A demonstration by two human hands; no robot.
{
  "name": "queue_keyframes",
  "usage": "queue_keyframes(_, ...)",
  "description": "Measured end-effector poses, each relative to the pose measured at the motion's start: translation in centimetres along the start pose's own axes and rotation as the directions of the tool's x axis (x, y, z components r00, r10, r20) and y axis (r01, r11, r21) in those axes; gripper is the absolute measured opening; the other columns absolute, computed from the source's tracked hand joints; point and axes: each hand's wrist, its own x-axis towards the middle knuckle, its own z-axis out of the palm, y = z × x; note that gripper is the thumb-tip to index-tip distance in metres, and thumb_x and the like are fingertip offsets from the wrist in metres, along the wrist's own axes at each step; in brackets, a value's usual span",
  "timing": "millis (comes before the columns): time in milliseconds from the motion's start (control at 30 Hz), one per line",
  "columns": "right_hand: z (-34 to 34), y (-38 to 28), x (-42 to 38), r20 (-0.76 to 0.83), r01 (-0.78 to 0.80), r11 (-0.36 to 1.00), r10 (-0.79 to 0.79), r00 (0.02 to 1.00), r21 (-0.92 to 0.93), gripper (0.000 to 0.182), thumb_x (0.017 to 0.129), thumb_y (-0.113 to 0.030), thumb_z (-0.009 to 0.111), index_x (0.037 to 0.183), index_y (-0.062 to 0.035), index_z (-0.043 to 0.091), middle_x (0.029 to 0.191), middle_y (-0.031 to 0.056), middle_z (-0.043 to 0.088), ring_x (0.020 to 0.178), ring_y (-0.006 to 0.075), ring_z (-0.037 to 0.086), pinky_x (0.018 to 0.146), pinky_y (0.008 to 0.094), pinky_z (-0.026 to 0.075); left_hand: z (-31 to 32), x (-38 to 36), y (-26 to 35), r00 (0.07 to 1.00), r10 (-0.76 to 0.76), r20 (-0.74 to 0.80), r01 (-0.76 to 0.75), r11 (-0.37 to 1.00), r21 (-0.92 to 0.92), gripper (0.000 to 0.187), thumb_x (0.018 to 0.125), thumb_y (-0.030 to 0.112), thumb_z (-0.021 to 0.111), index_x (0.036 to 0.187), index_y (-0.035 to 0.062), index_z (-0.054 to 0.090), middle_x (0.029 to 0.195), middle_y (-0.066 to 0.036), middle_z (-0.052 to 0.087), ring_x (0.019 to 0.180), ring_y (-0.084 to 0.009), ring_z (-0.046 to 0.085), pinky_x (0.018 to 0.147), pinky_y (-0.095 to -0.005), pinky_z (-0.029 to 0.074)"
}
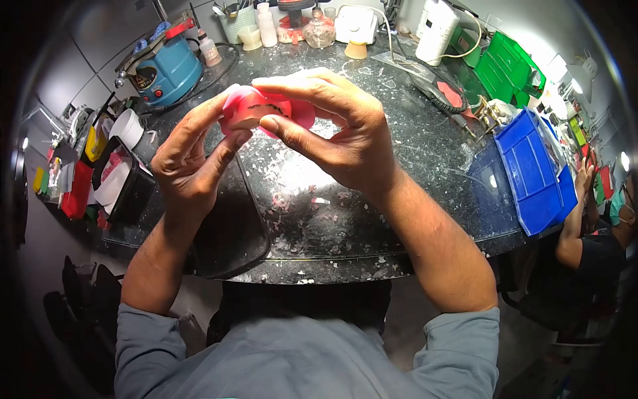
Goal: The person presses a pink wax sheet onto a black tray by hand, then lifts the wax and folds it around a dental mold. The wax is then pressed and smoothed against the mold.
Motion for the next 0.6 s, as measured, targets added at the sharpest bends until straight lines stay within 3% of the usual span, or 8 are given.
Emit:
queue_keyframes(200, -0.1, -0.3, 0.6, 0.051, 0.142, 0.977, -0.135, 0.990, -0.161, 0.046, 0.079, -0.007, 0.086, 0.124, -0.0072, 0.074, 0.108, 0.0108, 0.075, 0.097, 0.0209, 0.071, 0.085, 0.0319, 0.058, 0.0, -0.2, 0.4, 0.997, 0.068, -0.047, -0.068, 0.998, -0.001, 0.047, 0.080, -0.008, 0.079, 0.126, 0.0019, 0.071, 0.122, -0.017, 0.072, 0.111, -0.0257, 0.071, 0.094, -0.0350, 0.057)
queue_keyframes(267, -0.5, -0.8, 1.0, 0.124, 0.212, 0.929, -0.182, 0.975, -0.304, 0.052, 0.076, -0.008, 0.087, 0.126, -0.0118, 0.074, 0.112, 0.0096, 0.074, 0.098, 0.0220, 0.071, 0.085, 0.0338, 0.059, -0.4, -0.5, 0.4, 0.996, 0.085, 0.036, -0.087, 0.995, 0.052, 0.047, 0.085, -0.013, 0.073, 0.131, -0.0037, 0.066, 0.132, -0.021, 0.065, 0.123, -0.0274, 0.064, 0.107, -0.0381, 0.050)
queue_keyframes(400, -0.2, -0.9, 0.6, 0.092, 0.118, 0.976, -0.102, 0.991, -0.184, 0.058, 0.075, -0.002, 0.088, 0.130, -0.0036, 0.070, 0.122, 0.0113, 0.070, 0.107, 0.0196, 0.068, 0.091, 0.0326, 0.056, -0.5, -0.1, 0.6, 0.987, 0.150, 0.065, -0.158, 0.977, 0.144, 0.045, 0.084, -0.012, 0.074, 0.128, -0.0015, 0.069, 0.131, -0.021, 0.067, 0.121, -0.0275, 0.066, 0.104, -0.0377, 0.052)
queue_keyframes(467, -0.8, -1.0, 0.8, 0.177, 0.185, 0.937, -0.136, 0.975, -0.296, 0.056, 0.075, -0.005, 0.088, 0.129, -0.0055, 0.071, 0.117, 0.0114, 0.072, 0.105, 0.0205, 0.068, 0.089, 0.0332, 0.056, -0.1, 0.2, 0.8, 0.986, 0.165, -0.015, -0.161, 0.977, 0.141, 0.043, 0.079, -0.010, 0.079, 0.120, 0.0037, 0.075, 0.123, -0.016, 0.072, 0.111, -0.0264, 0.071, 0.093, -0.0345, 0.058)
queue_keyframes(600, -0.8, -0.4, 0.9, 0.187, 0.260, 0.915, -0.210, 0.960, -0.310, 0.054, 0.075, -0.007, 0.089, 0.127, -0.0055, 0.072, 0.113, 0.0117, 0.073, 0.104, 0.0219, 0.069, 0.088, 0.0339, 0.057, 0.0, -0.1, 0.4, 0.987, 0.158, -0.025, -0.153, 0.980, 0.125, 0.046, 0.079, -0.010, 0.079, 0.122, 0.0038, 0.074, 0.122, -0.017, 0.073, 0.110, -0.0264, 0.071, 0.094, -0.0343, 0.058)
